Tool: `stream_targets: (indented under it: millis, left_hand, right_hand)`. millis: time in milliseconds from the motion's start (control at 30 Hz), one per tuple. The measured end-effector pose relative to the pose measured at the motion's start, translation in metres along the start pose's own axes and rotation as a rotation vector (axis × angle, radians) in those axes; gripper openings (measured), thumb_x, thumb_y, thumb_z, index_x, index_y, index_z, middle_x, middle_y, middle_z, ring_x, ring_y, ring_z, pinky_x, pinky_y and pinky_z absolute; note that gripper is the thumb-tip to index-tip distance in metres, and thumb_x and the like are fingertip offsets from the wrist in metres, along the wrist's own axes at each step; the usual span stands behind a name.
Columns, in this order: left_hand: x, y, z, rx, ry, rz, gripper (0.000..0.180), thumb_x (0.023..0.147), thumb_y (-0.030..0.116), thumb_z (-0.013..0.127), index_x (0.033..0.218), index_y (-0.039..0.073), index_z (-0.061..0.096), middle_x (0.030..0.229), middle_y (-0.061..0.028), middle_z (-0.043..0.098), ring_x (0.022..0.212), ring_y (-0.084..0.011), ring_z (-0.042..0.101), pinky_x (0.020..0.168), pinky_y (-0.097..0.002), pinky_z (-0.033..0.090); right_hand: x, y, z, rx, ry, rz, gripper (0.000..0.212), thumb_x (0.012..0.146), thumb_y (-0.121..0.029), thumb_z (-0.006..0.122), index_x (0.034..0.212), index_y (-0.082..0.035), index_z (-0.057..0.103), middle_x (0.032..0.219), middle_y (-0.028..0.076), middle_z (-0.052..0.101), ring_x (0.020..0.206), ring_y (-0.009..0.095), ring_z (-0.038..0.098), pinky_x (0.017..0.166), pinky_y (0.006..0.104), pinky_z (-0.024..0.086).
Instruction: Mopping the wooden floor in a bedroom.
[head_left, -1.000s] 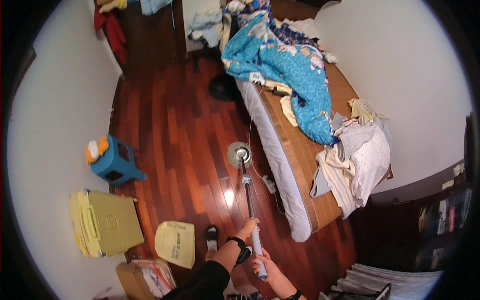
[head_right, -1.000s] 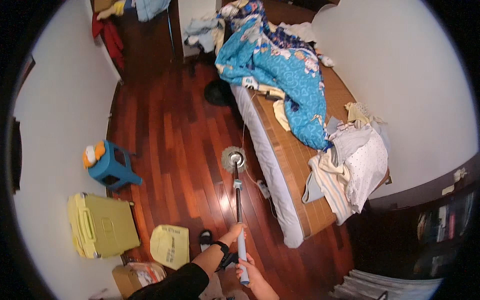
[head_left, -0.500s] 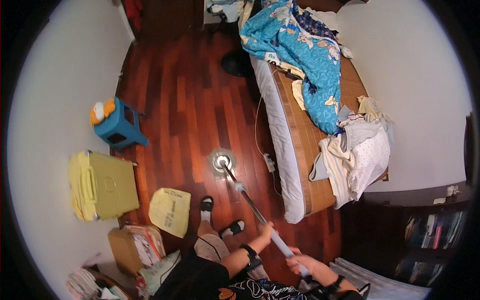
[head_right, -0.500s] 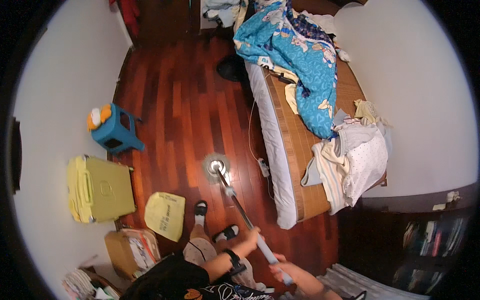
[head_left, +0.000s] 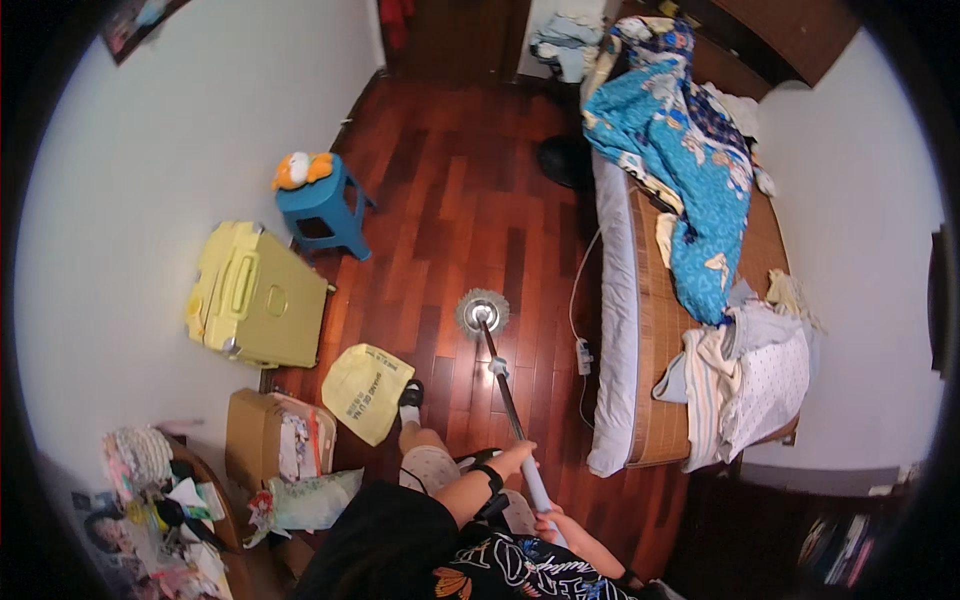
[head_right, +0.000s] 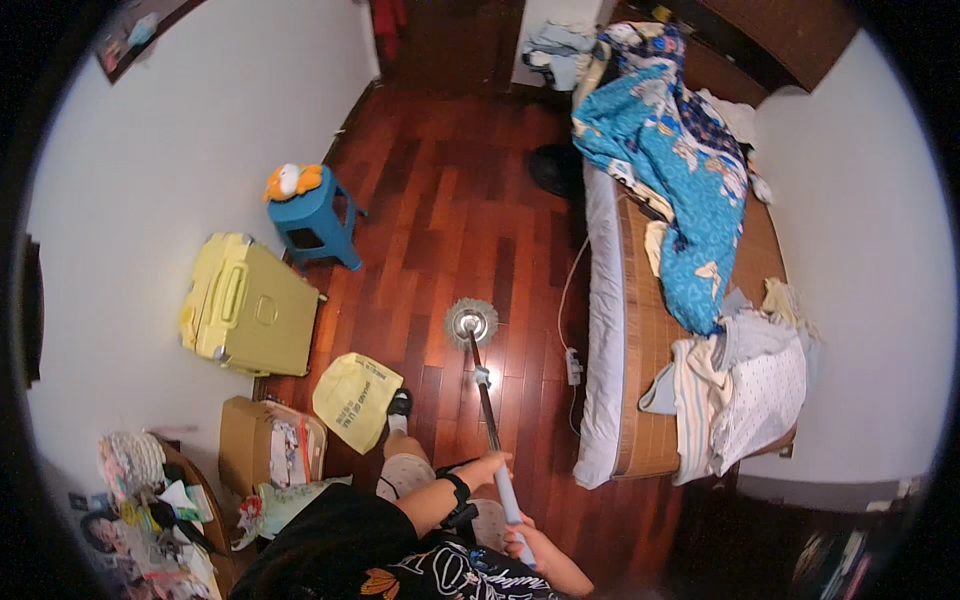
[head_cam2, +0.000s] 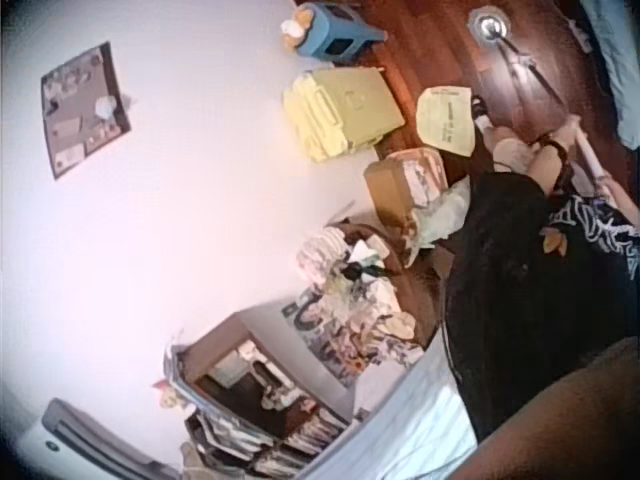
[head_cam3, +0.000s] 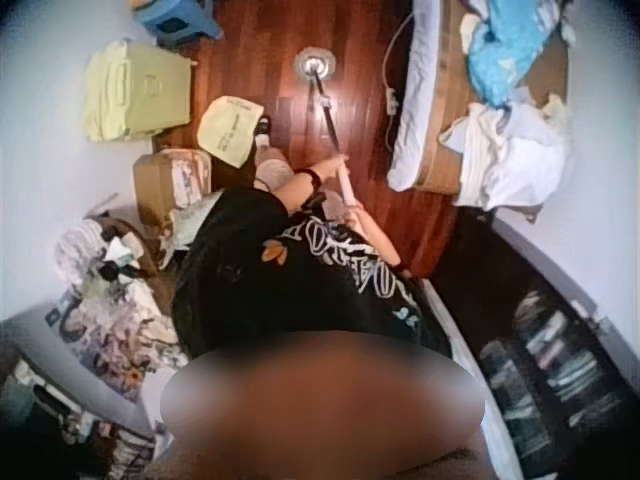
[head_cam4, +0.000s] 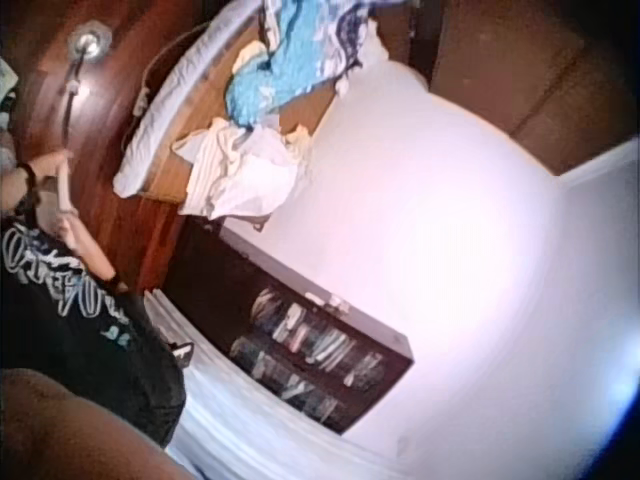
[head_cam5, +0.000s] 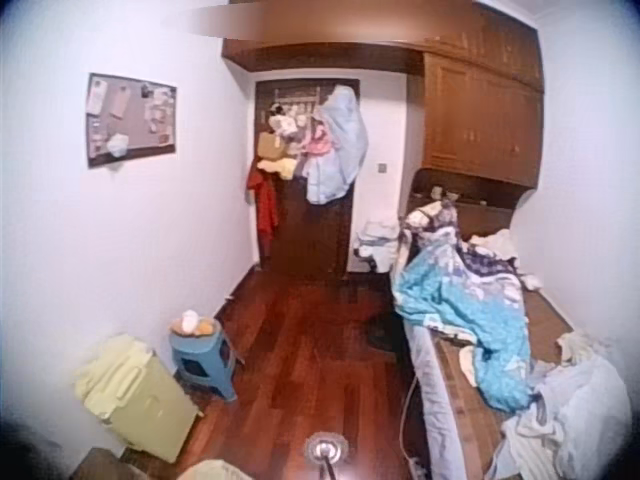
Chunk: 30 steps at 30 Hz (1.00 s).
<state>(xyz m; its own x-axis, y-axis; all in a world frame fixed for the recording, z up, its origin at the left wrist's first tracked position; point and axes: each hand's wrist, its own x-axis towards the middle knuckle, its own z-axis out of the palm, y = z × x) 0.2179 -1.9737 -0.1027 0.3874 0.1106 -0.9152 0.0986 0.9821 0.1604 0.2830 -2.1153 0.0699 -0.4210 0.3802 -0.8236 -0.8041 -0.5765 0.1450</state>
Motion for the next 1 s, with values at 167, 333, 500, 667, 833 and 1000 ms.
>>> stream_targets:
  millis: [167,333,500,667,833,1000]
  left_hand:
    - [0.001,-0.049,-0.004,-0.137,-0.075,-0.023,0.033,0.067,0.013,0.061,0.093,0.001,0.044,0.079,-0.015,0.049,0.067,-0.0291,0.053,0.058,-0.0399,0.045]
    - [-0.043,0.004,-0.026,-0.179,-0.035,-0.143,0.026,0.073,0.015,0.05,0.092,0.003,0.038,0.072,-0.0134,0.048,0.053,-0.0284,0.053,0.048,-0.0425,0.047]
    - [-0.063,0.046,-0.097,0.006,-0.104,-0.177,0.049,0.08,0.036,0.044,0.113,0.005,0.028,0.086,-0.0168,0.051,0.074,-0.026,0.055,0.057,-0.0441,0.046]
    - [-0.101,0.17,-0.171,-0.108,0.154,0.091,0.043,0.079,0.031,0.049,0.105,0.0,0.033,0.07,-0.0126,0.05,0.059,-0.0255,0.057,0.046,-0.037,0.047]
    - [-0.1,0.286,-0.255,-0.333,0.207,0.326,0.022,0.078,0.018,0.05,0.08,-0.001,0.039,0.06,-0.0116,0.045,0.047,-0.0236,0.052,0.038,-0.0354,0.046]
    - [-0.097,0.3,-0.314,-0.27,0.298,0.288,0.022,0.071,0.012,0.054,0.079,-0.005,0.042,0.058,-0.0125,0.048,0.044,-0.0243,0.052,0.037,-0.0338,0.048]
  right_hand:
    - [-0.04,-0.004,-0.011,-0.007,0.071,0.158,0.037,0.075,-0.006,0.05,0.102,-0.028,0.036,0.059,0.002,0.04,0.04,0.007,0.033,0.034,0.0188,0.028]
    - [-0.029,-0.004,0.029,0.219,0.009,0.376,0.006,0.077,-0.012,0.047,0.081,-0.013,0.043,0.055,-0.001,0.038,0.04,0.006,0.033,0.037,0.0191,0.029]
    - [0.024,0.01,0.094,0.057,0.138,0.321,0.026,0.076,-0.009,0.046,0.096,-0.022,0.037,0.056,0.0,0.036,0.04,0.006,0.033,0.034,0.0182,0.029]
    - [0.094,-0.013,0.212,-0.035,0.26,0.344,0.022,0.076,-0.012,0.048,0.094,-0.019,0.037,0.057,-0.001,0.037,0.04,0.006,0.033,0.036,0.0191,0.028]
    - [0.199,-0.061,0.332,-0.223,0.163,0.344,0.015,0.077,-0.015,0.047,0.09,-0.018,0.039,0.059,0.0,0.039,0.041,0.007,0.033,0.038,0.0208,0.029]
    - [0.247,-0.022,0.35,-0.117,0.073,0.429,0.018,0.076,-0.016,0.05,0.088,-0.016,0.037,0.057,0.0,0.04,0.042,0.008,0.034,0.038,0.0202,0.03]
